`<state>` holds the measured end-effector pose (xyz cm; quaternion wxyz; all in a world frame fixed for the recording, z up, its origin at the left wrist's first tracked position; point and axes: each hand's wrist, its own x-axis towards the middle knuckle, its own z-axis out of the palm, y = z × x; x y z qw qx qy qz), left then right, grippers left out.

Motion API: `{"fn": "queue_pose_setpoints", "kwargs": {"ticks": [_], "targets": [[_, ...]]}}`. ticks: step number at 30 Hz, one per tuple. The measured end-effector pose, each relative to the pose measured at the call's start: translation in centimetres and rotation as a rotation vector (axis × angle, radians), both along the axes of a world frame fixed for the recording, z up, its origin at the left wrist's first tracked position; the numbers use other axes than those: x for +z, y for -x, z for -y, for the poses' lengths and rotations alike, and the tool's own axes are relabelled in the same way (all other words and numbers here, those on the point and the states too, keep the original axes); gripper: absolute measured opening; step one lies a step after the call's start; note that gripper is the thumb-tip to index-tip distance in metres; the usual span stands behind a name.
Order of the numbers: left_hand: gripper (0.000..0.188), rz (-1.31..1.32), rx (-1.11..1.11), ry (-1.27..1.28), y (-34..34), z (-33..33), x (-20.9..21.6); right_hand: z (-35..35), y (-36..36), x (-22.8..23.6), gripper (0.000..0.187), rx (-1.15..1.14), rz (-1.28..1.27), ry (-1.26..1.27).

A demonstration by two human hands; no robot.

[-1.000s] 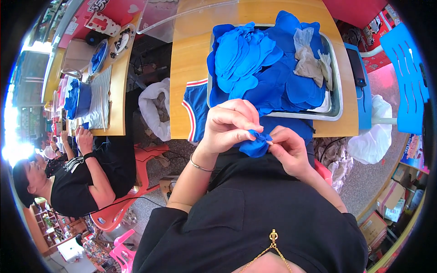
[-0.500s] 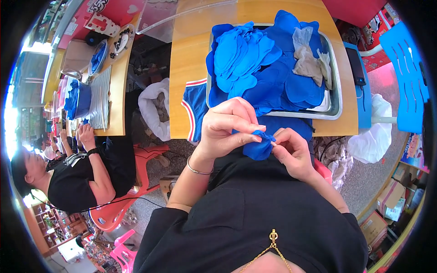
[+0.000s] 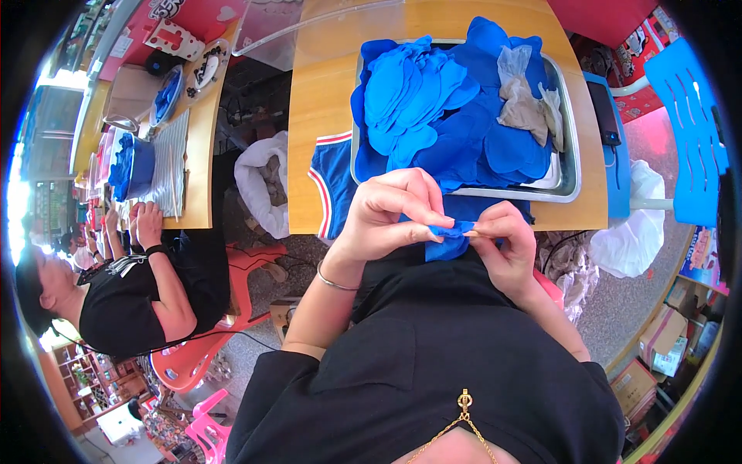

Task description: Assemble small blue fabric pieces by folding and shaping them into a small garment using a wooden stick.

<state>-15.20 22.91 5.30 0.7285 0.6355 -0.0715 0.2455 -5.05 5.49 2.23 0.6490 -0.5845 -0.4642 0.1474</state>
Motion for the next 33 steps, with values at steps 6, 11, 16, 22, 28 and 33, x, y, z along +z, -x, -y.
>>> {"fn": "queue_pose_setpoints", "kwargs": {"ticks": [6,11,16,22,28,33], "targets": [[0.017,0.064,0.073,-0.039,-0.1,0.4,0.0,0.0,0.8,0.1,0.020,0.042,-0.211,-0.001],[0.015,0.070,0.175,-0.077,-0.2,0.5,-0.3,-0.1,1.3,-0.3,0.017,0.097,-0.444,-0.010],[0.016,0.089,0.221,-0.094,-0.1,0.9,-0.3,0.2,1.7,-0.6,0.011,0.257,-0.657,-0.039],[0.017,0.123,0.252,-0.082,0.0,0.9,-0.4,0.2,1.7,0.2,0.010,0.370,-0.742,0.046],[0.017,0.142,0.262,-0.098,0.0,0.9,0.0,0.4,1.8,0.4,0.009,0.413,-0.810,0.036],[0.017,0.123,0.216,-0.110,-0.1,0.8,0.0,0.3,1.9,0.2,0.009,0.362,-0.741,0.013]]}}
